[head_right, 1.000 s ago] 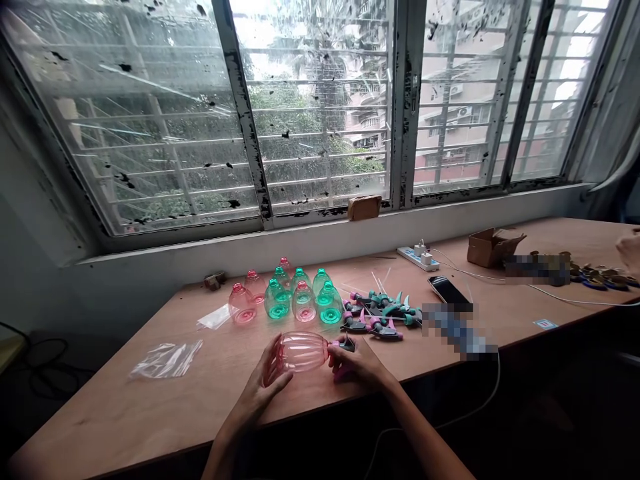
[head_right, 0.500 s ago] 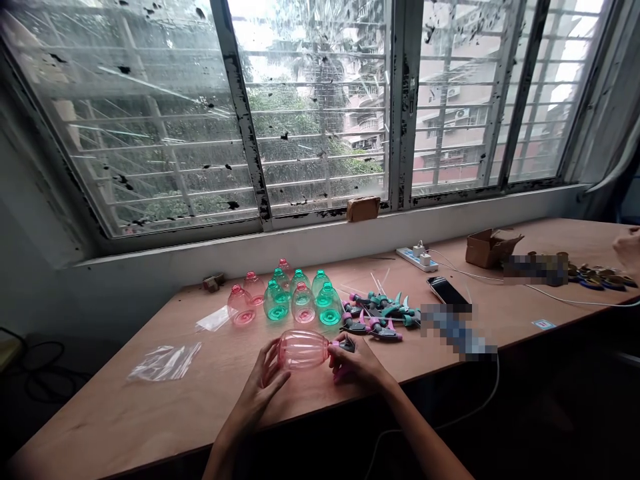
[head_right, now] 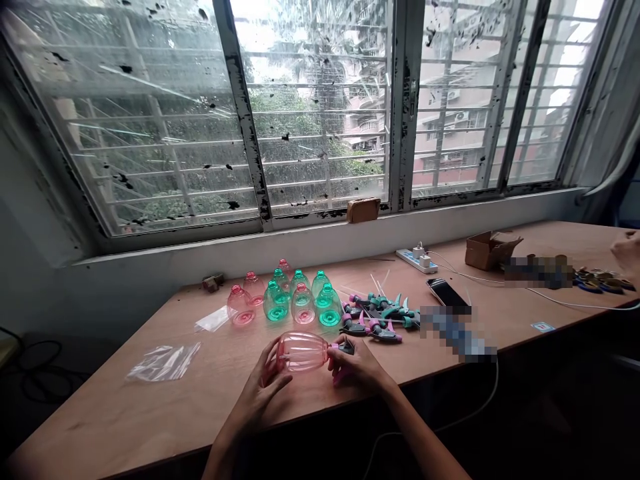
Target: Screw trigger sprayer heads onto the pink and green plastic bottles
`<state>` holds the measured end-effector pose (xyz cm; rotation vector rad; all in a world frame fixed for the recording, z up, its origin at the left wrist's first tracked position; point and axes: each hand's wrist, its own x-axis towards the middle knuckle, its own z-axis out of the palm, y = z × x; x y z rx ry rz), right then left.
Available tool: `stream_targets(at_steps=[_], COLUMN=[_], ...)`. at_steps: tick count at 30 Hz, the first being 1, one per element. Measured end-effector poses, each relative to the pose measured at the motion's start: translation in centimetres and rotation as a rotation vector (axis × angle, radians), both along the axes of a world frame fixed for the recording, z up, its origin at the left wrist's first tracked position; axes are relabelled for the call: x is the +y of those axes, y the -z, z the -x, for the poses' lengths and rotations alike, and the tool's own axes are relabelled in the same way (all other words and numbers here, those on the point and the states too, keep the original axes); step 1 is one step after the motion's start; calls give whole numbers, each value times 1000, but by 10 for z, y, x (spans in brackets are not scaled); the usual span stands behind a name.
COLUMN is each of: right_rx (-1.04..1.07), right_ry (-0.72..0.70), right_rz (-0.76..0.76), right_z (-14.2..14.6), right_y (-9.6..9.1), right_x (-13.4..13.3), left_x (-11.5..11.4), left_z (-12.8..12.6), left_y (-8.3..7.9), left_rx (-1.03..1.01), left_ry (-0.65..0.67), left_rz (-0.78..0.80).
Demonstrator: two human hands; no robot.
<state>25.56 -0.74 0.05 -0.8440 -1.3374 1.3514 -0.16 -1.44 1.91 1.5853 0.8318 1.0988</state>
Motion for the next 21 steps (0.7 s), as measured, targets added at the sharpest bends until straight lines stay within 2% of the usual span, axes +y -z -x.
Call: stream_targets(at_steps=[6,13,21], right_rx=[-1,18,-1], right_ry=[-12,0,-14], right_rz=[4,12,-3], right_z=[0,0,-1], right_y=[0,2,2], right_x=[0,-1,0], left_x=[0,-3,-3], left_z=[1,1,2], left_y=[2,-2,-2], left_rx=[5,-23,-19], left_ry=[-43,-8,-26], left_rz=[38,24,48])
